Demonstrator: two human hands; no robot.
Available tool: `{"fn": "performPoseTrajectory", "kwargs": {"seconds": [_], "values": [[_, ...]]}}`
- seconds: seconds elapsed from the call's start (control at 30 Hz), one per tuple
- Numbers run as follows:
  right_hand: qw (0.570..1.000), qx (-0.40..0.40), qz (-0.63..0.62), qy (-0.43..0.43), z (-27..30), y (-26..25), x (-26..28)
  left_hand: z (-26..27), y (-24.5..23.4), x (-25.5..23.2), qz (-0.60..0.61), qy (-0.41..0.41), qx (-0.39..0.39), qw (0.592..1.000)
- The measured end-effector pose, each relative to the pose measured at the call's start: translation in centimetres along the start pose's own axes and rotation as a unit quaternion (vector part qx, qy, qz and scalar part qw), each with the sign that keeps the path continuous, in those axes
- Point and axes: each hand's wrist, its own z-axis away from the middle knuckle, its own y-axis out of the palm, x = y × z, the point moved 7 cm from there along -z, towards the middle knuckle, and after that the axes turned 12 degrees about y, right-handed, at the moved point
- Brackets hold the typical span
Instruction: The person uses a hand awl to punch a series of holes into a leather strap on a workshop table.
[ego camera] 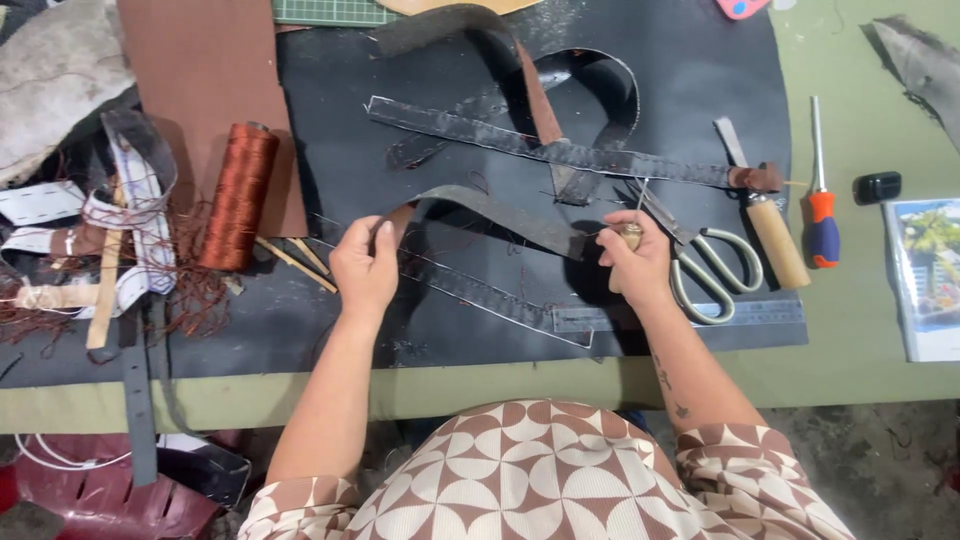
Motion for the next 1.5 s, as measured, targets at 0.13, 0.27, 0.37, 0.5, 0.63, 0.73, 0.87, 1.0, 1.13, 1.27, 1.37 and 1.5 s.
{"fn": "performPoseTrajectory", "kwargs": {"seconds": [0.13, 0.27, 0.37, 0.5, 0.63, 0.73, 0.87, 1.0, 1.13, 1.27, 1.37, 1.5], "values": [[1.000, 0.000, -0.006, 0.003, 0.2, 0.1, -0.1, 0.5, 0.3, -0.1, -0.013, -0.006, 0.007, 1.000], [1.000, 0.003, -0.018, -0.002, 0.0, -0.2, -0.4, 1.0, 1.1, -0.2, -0.042, 0.009, 0.026, 0.999], [1.000, 0.004, -0.025, -0.010, 0.0, 0.0, 0.1, 0.9, 1.2, -0.8, -0.048, 0.014, 0.035, 0.998], [0.999, 0.003, -0.032, -0.013, 0.2, -0.1, 0.0, 1.0, 0.9, -1.3, -0.057, 0.026, 0.044, 0.997], [0.999, 0.000, -0.044, -0.017, 0.4, -0.1, 0.3, 1.1, 0.6, -0.9, -0.034, 0.028, 0.025, 0.999], [0.999, -0.001, -0.047, -0.017, 0.6, -0.2, 0.5, 0.9, 0.3, -1.8, -0.029, 0.027, 0.013, 0.999], [0.999, -0.001, -0.052, -0.012, 0.5, -0.4, 0.3, 0.6, -0.3, -1.7, -0.027, 0.026, -0.031, 0.999], [0.999, 0.008, -0.044, -0.014, 0.4, -0.8, 0.2, 0.8, -1.2, 0.9, -0.035, 0.019, -0.098, 0.994], [0.999, 0.027, -0.031, -0.002, 0.3, -0.5, -0.8, 1.0, -2.7, 1.2, -0.102, 0.054, -0.154, 0.981], [0.998, 0.057, -0.034, 0.007, -0.1, -0.1, -1.5, 1.0, -2.0, 0.1, -0.160, 0.088, -0.135, 0.974], [0.995, 0.094, -0.007, 0.032, 1.5, 0.5, 0.3, 0.4, -1.7, -1.9, -0.184, 0.077, -0.129, 0.971], [0.992, 0.116, 0.026, 0.048, 2.6, 0.1, 2.3, 0.9, -1.3, -1.3, -0.184, 0.026, -0.114, 0.976]]}}
